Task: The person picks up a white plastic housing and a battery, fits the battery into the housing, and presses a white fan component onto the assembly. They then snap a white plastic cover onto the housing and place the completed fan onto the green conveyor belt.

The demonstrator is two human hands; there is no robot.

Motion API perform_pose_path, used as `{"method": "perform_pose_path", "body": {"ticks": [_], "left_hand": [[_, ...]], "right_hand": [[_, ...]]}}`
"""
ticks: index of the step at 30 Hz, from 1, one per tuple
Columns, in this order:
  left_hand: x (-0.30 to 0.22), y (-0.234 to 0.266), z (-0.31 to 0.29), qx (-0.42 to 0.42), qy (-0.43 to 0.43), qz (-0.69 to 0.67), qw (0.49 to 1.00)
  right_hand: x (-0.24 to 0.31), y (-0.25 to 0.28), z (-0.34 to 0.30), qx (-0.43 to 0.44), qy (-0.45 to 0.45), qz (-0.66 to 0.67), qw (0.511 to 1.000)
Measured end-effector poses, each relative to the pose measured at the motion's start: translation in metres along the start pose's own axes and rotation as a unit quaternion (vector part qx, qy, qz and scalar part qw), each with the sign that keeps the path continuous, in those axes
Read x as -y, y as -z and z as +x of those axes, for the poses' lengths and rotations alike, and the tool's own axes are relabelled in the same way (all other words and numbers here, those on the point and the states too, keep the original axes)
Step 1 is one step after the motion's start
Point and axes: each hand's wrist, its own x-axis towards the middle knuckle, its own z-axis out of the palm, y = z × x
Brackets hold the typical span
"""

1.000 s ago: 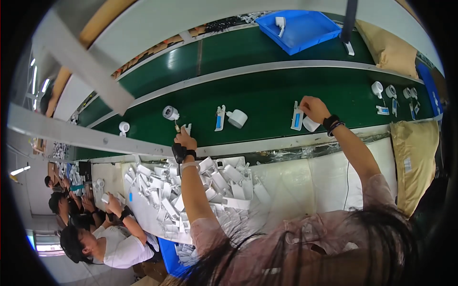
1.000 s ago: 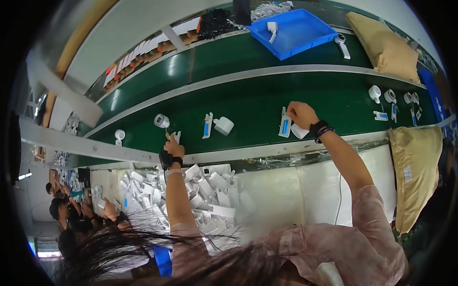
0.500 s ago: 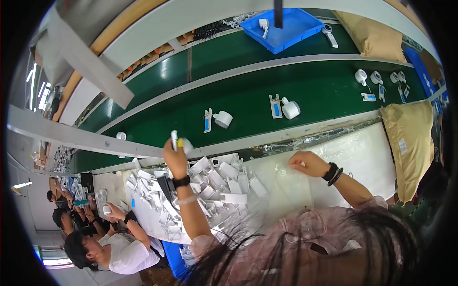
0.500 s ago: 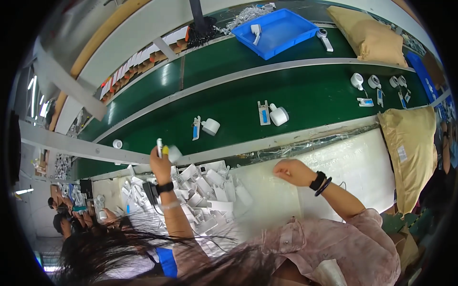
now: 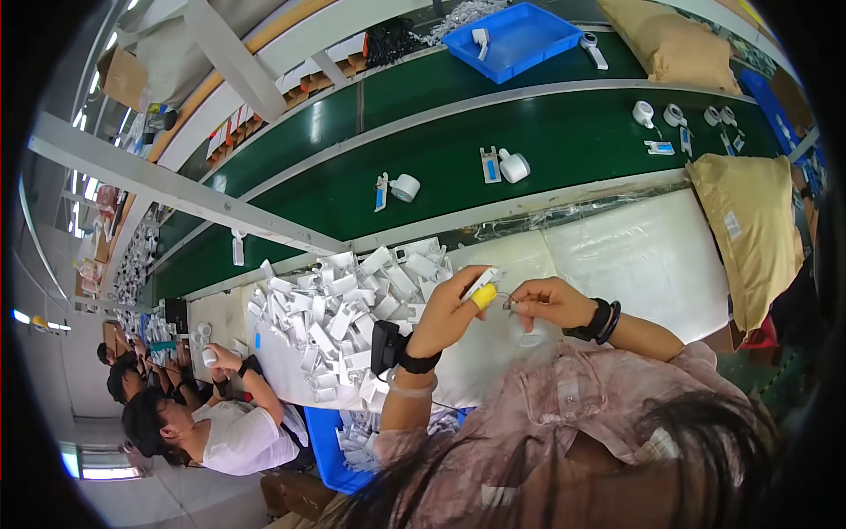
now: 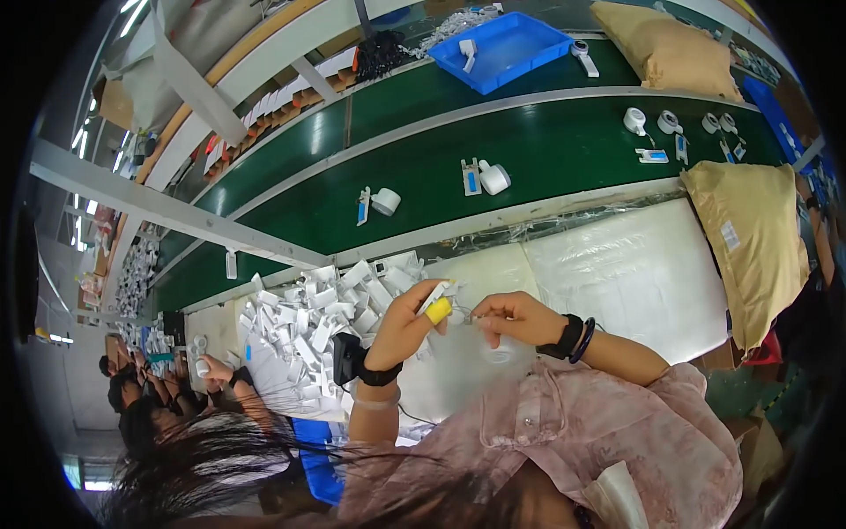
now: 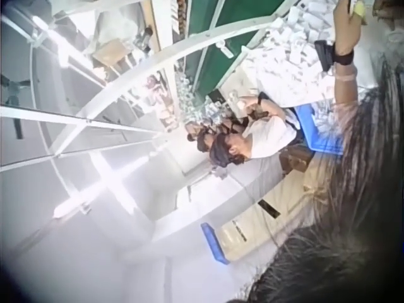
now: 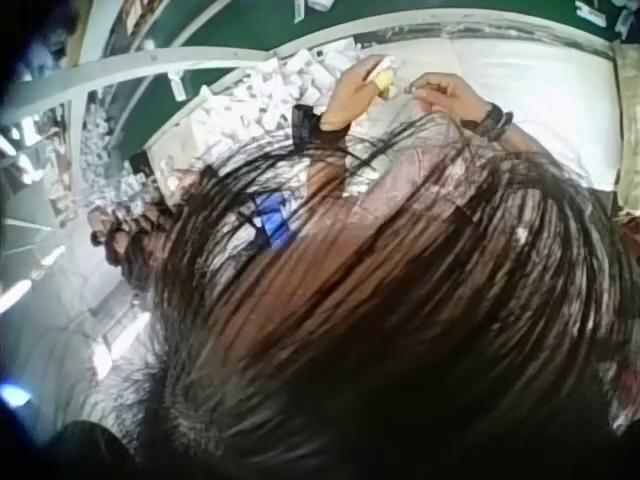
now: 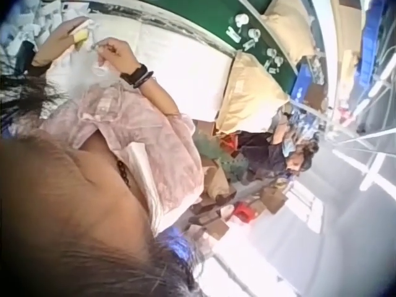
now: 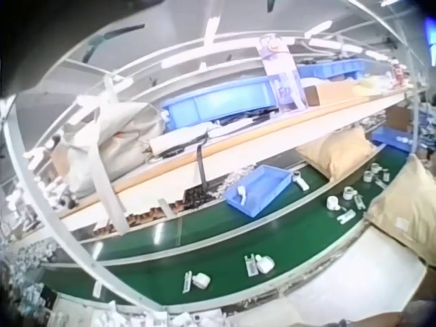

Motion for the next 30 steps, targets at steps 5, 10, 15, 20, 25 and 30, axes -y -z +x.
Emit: {"method": "perform_pose_path", "body": {"ticks": [5, 10, 15, 20, 25, 30], "left_hand": [[0.012, -0.024, -0.006, -0.070, -0.020, 0.006, 0.997], [0.042, -0.057, -0.003, -0.140, -0.014, -0.056, 0.988], [0.054, -0.088, -0.005, -0.159, -0.003, -0.150, 0.976], [0.044, -0.112, -0.017, -0.146, -0.032, -0.170, 0.974], [0.040, -0.121, -0.028, -0.142, -0.055, -0.155, 0.976], [0.037, -0.126, -0.030, -0.150, -0.070, -0.123, 0.978]], "right_hand": [[0.006, -0.008, -0.025, -0.108, 0.062, -0.125, 0.984], [-0.003, -0.002, -0.032, -0.284, 0.283, -0.390, 0.829], [0.006, -0.017, -0.049, -0.300, 0.268, -0.320, 0.858], [0.007, -0.025, -0.057, -0.256, 0.330, -0.403, 0.814], [0.010, -0.030, -0.062, -0.270, 0.360, -0.408, 0.794], [0.009, -0.033, -0.066, -0.286, 0.368, -0.386, 0.796]]}}
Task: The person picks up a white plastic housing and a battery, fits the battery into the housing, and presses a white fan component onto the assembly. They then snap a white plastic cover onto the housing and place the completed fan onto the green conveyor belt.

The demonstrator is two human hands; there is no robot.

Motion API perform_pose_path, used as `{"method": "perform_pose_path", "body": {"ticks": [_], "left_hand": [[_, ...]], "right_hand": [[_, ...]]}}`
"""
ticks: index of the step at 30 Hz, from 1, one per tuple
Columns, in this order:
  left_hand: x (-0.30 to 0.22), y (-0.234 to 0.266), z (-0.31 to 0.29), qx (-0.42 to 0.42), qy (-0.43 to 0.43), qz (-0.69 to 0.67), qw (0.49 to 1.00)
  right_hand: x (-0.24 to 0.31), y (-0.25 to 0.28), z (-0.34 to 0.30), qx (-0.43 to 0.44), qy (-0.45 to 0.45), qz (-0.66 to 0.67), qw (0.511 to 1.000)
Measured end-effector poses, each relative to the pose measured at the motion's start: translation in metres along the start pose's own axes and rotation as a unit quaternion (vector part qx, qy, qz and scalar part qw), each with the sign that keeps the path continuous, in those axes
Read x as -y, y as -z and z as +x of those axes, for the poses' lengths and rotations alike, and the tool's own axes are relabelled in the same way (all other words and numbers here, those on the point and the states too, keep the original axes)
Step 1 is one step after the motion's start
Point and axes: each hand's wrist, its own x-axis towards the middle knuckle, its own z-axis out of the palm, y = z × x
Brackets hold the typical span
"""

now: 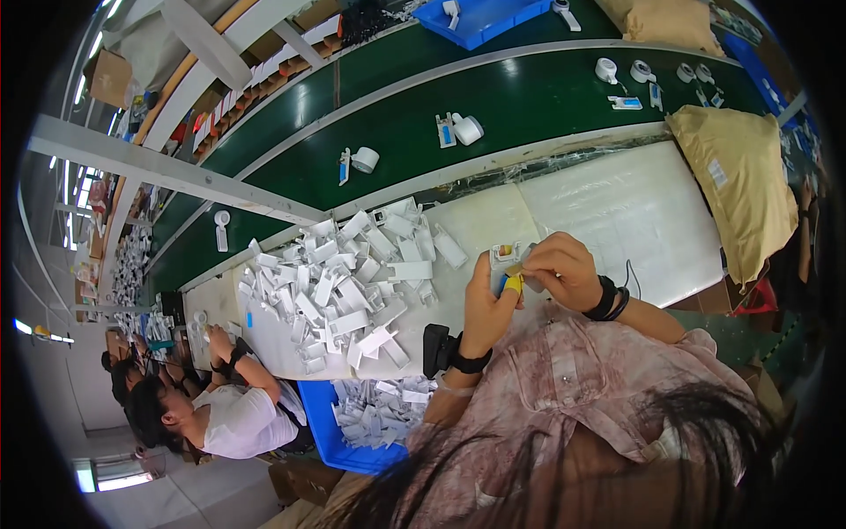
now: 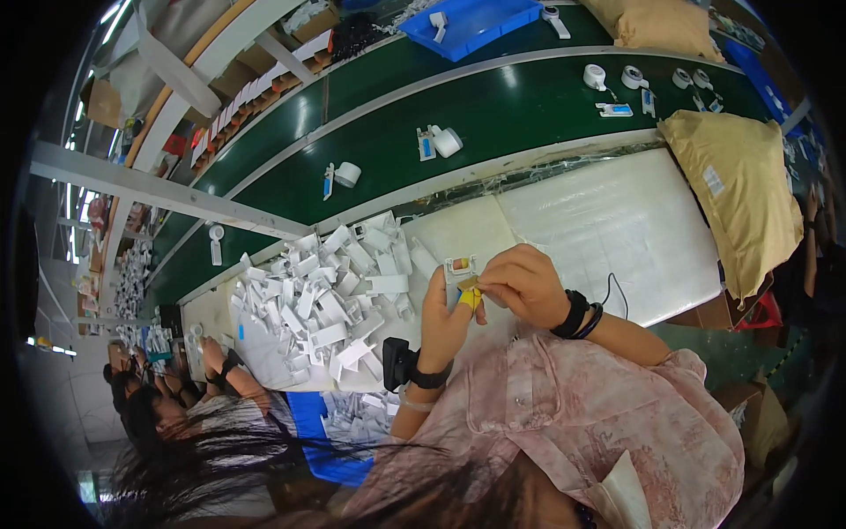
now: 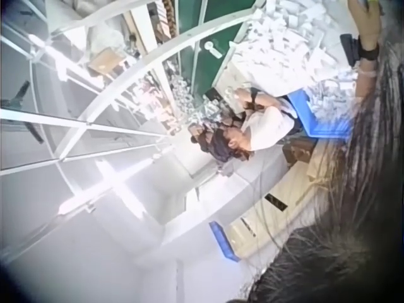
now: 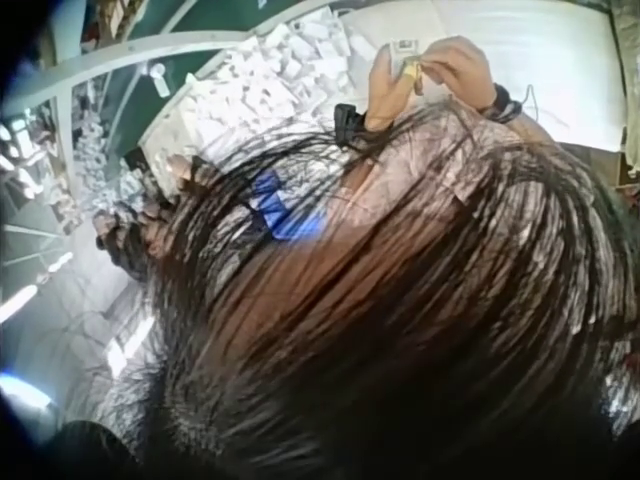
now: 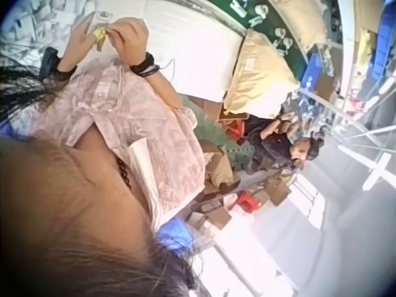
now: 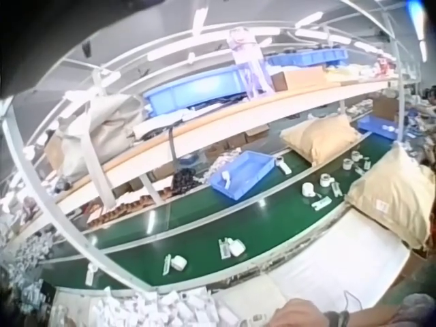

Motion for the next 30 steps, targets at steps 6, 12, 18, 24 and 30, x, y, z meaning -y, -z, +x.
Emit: {"method": "perform_pose_path", "body": {"ticks": [6, 12, 18, 24, 30], "left_hand": [[0.007, -0.003, -0.003, 0.001, 0.003, 0.009, 1.000], [0.002, -0.008, -0.005, 0.001, 0.007, 0.039, 0.999], [0.009, -0.007, -0.006, 0.005, -0.029, 0.050, 0.998], [0.015, -0.006, -0.007, 0.001, -0.084, -0.031, 0.996], [0.016, -0.006, -0.008, -0.003, -0.051, 0.032, 0.998]], "right_hand": [[-0.002, 0.001, -0.002, 0.002, 0.006, -0.006, 1.000], [-0.005, 0.003, -0.004, 0.007, 0.013, -0.006, 1.000], [-0.006, 0.002, -0.005, 0.001, 0.017, -0.022, 1.000], [-0.006, 0.003, -0.001, 0.018, 0.028, -0.018, 0.999], [-0.007, 0.003, 0.001, 0.025, 0.027, -0.033, 0.999]]}}
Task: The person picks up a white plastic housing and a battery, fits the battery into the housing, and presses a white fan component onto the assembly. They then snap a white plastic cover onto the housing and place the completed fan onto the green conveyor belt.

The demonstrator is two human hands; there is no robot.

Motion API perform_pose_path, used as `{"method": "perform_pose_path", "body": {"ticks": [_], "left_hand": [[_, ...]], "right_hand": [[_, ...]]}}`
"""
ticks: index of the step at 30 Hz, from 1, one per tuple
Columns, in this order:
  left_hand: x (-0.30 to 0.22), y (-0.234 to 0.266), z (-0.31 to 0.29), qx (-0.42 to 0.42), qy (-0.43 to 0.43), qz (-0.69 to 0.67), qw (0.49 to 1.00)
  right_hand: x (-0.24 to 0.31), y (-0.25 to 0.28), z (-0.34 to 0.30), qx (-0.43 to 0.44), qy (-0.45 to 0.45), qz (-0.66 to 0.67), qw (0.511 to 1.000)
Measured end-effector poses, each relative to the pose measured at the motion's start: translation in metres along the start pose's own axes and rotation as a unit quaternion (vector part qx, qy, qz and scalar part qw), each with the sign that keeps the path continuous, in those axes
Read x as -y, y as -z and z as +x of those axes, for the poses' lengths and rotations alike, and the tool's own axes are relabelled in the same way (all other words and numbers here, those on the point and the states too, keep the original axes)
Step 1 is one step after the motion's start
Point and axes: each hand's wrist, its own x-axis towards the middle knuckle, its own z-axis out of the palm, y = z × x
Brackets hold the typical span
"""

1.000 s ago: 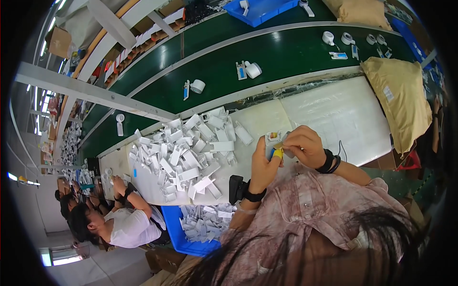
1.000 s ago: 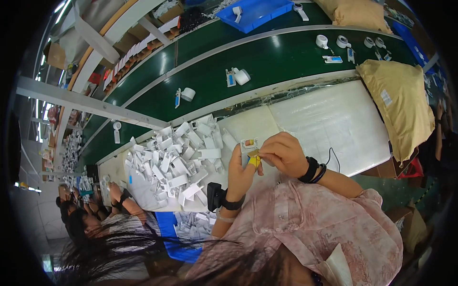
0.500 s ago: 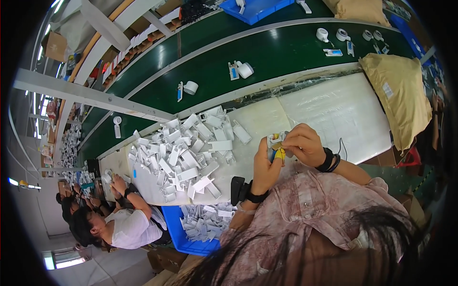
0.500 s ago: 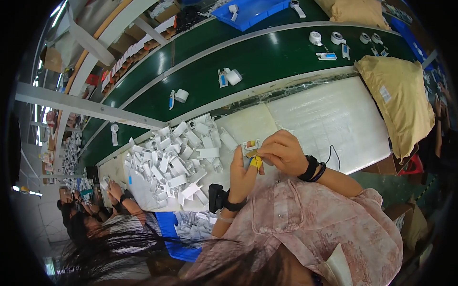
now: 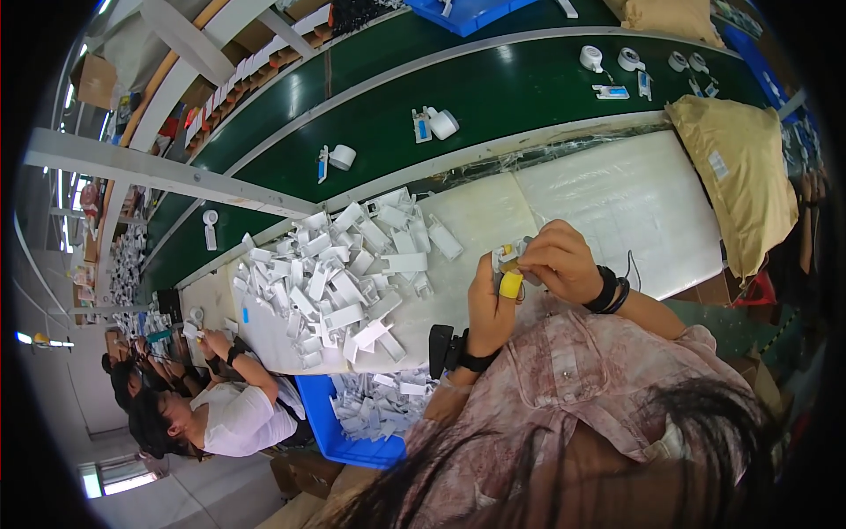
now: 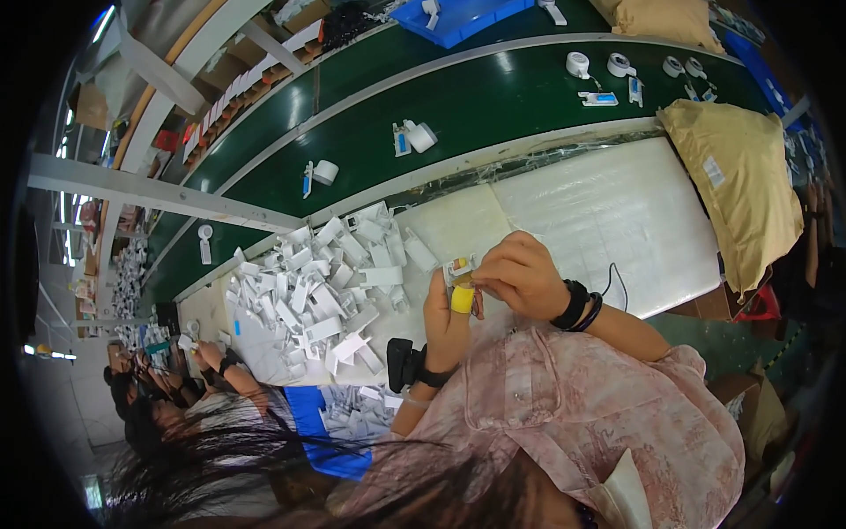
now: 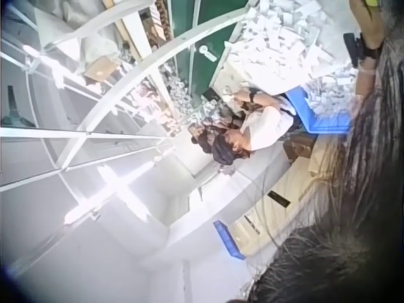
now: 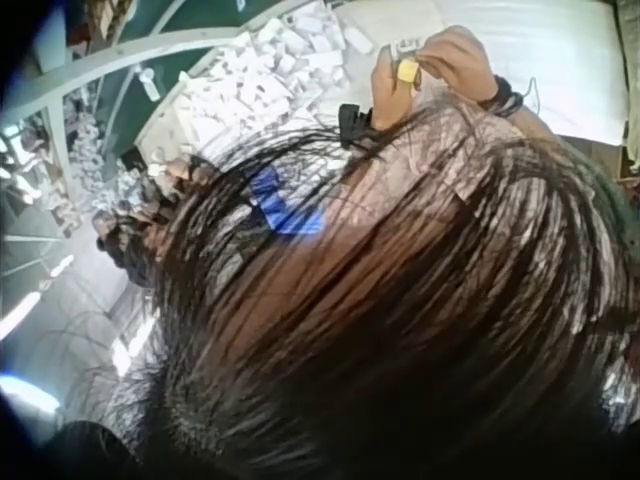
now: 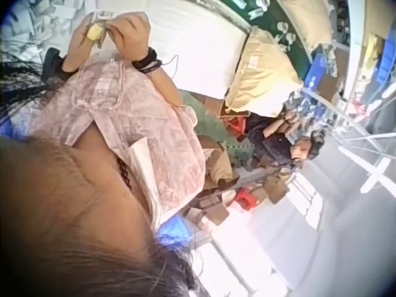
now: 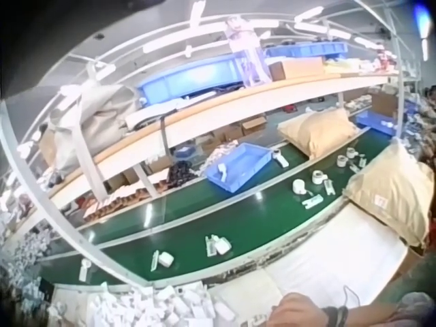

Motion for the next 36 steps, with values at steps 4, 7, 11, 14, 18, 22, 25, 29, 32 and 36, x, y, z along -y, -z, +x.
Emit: {"method": "perform_pose_path", "body": {"ticks": [4, 7, 11, 14, 18, 22, 25, 29, 32, 36], "left_hand": [[0.005, 0.000, -0.001, -0.009, -0.007, 0.003, 1.000], [0.003, -0.002, 0.000, -0.020, -0.001, 0.013, 1.000], [0.004, -0.001, -0.001, -0.036, -0.002, 0.019, 0.999], [0.010, 0.000, -0.001, -0.038, -0.015, 0.050, 0.998], [0.009, 0.001, 0.001, -0.035, -0.052, 0.101, 0.993], [0.010, 0.001, 0.004, -0.019, -0.037, 0.107, 0.993], [0.012, 0.000, 0.004, 0.001, -0.026, 0.085, 0.996], [0.005, -0.001, 0.006, 0.011, -0.023, 0.065, 0.998], [0.008, 0.001, 0.004, 0.009, -0.017, 0.068, 0.998], [0.008, 0.004, 0.002, 0.007, 0.036, 0.096, 0.995]], "right_hand": [[0.000, 0.001, 0.000, 0.010, 0.002, -0.004, 1.000], [0.000, -0.002, -0.002, 0.008, -0.001, -0.003, 1.000], [0.000, -0.002, -0.003, 0.008, 0.001, -0.003, 1.000], [0.000, -0.001, -0.003, 0.010, 0.001, -0.005, 1.000], [0.002, 0.000, -0.003, 0.017, 0.002, -0.016, 1.000], [0.005, 0.000, 0.003, 0.014, 0.032, -0.043, 0.998], [0.005, 0.001, 0.007, 0.010, 0.060, -0.048, 0.997], [0.001, 0.002, 0.006, 0.008, 0.077, -0.045, 0.996], [0.004, 0.003, 0.005, 0.024, 0.058, -0.024, 0.998], [0.005, 0.003, 0.004, 0.028, 0.056, -0.021, 0.998]]}}
